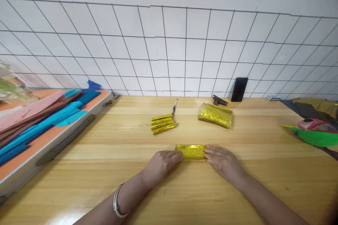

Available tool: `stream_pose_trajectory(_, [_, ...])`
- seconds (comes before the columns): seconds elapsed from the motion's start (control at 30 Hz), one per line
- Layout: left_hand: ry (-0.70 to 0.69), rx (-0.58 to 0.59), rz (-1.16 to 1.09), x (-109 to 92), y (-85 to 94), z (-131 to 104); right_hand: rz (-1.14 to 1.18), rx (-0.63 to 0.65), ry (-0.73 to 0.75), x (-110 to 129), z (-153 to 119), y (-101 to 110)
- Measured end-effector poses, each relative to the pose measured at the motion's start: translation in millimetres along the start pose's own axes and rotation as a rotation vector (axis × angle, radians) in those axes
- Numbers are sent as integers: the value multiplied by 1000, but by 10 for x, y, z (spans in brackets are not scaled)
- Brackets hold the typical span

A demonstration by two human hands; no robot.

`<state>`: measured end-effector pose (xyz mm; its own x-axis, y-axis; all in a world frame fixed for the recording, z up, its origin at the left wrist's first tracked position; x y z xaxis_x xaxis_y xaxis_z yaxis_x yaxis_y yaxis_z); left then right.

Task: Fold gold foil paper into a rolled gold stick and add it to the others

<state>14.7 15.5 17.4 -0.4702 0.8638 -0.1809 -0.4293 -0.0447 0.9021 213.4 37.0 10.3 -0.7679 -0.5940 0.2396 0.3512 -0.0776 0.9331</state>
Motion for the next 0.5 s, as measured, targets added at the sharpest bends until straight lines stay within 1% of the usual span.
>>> stream_pose_trajectory(0.1, [19, -17, 7, -20, 17, 32, -14, -79, -13, 124, 48, 89])
stream_pose_trajectory(0.17, [2, -23, 3, -57, 16, 70, -11, -118, -11, 221, 78, 133])
stream_pose_trajectory(0.3, [-29, -54, 24, -135, 17, 170, 36, -150, 18, 355, 99, 153])
stream_pose_trajectory(0.43, [-12, -88, 99, -218, 25, 266, 42, -192, 55, 427, 78, 156])
stream_pose_trajectory(0.5, [-13, -97, 144, -278, 24, 296, 40, -190, 82, 477, 67, 152])
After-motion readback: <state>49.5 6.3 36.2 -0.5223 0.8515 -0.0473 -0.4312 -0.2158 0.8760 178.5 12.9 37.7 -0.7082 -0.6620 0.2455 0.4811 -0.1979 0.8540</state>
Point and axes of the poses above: each hand's wrist, its own z-axis towards the middle knuckle, its own y-axis out of the back of the hand, x = y × z, the point moved 7 cm from there along z, towards the middle knuckle, and after that the axes turned 12 degrees about -y, right-handed, at the moved point
